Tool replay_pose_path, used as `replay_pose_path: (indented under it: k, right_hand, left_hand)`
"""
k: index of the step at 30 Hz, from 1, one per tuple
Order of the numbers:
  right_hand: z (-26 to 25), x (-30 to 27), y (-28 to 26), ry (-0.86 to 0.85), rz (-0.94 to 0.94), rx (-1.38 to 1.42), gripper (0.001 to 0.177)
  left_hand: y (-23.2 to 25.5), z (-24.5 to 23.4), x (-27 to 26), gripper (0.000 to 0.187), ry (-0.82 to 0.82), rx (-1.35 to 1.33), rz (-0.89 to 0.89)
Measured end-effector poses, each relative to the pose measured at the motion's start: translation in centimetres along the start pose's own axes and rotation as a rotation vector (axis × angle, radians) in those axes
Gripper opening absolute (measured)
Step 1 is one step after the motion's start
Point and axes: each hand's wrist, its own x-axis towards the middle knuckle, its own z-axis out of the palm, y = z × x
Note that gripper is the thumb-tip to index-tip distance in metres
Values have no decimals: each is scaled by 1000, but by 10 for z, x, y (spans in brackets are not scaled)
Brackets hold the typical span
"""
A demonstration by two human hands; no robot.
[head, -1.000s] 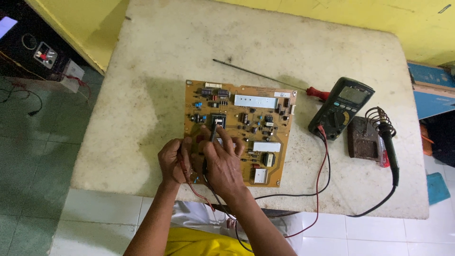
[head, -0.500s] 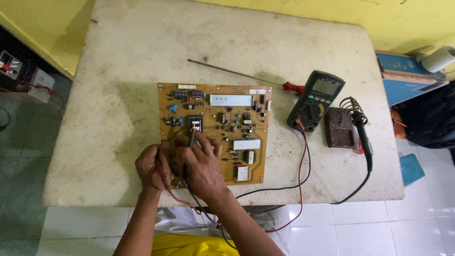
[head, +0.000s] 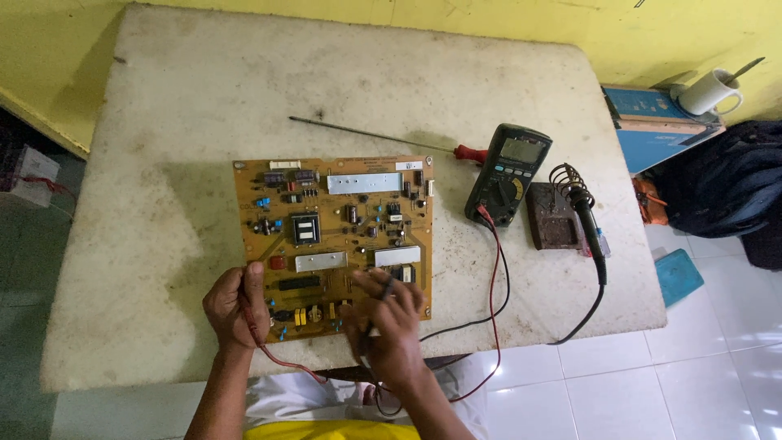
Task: The person tests a circuit board using a multimeter. They hold the board and use the multimeter probes to touch various points on the board's surface and backside.
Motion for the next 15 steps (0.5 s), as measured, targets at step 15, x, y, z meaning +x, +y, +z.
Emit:
replay_pose_path:
  k: [15]
  right_hand:
    - [-20,-13,81,347,654,276,21]
  left_hand:
    - [-24,5,-5,38,60,-33,32]
